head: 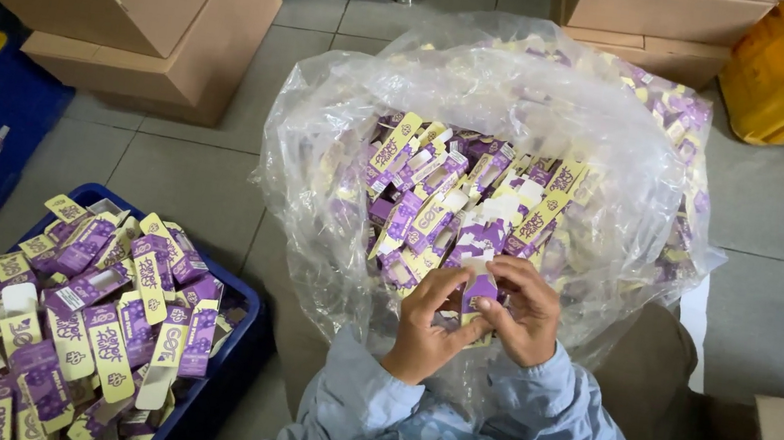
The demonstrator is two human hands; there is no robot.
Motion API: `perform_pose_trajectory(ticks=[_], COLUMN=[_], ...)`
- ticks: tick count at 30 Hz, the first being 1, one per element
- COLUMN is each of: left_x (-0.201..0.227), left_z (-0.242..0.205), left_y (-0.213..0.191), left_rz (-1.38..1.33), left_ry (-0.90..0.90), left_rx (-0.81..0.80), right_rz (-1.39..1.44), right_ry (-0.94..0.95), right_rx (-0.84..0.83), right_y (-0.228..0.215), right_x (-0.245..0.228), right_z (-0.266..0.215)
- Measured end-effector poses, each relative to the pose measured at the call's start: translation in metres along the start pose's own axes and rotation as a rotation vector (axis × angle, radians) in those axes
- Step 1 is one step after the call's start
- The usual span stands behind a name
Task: Folding flat purple cardboard boxes into their final 3D shape
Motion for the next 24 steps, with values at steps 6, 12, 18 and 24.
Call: perform_pose_trajectory(ticks=[6,12,18,24], left_x=[0.009,0.009,0.02,0.017], left_z=[-0.005,-0.009,-0.007,-0.019], left_y=[0.001,0.005,0.006,0.011], left_rz=[-0.022,-0.034,-0.01,0.075], left_ry=[0.067,0.157,0.236,0.234], left_rx=[-0.052,-0.035,-0.026,-0.023], right_rz=[0.088,-0.035,0.076,0.068], right_ry=[0.026,-0.145,-0.114,-0.175], right_rx=[-0.008,-0.091,0.026,-0.08], right_y=[-0.009,-0.001,-0.009,0.005], right_x=[-0.006,-0.036,-0.026,-0.051], right_z=[-0.013,0.009,-0.005,0.011])
Point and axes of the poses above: each hand's wrist, its own z-axis towards the middle knuckle, its own y-axis out of the palm, x = y × z, the point moved 5 cm from there along z, towards the middle knuckle, and after that the axes turned 13 degrees about -y, right-handed, at the moved point
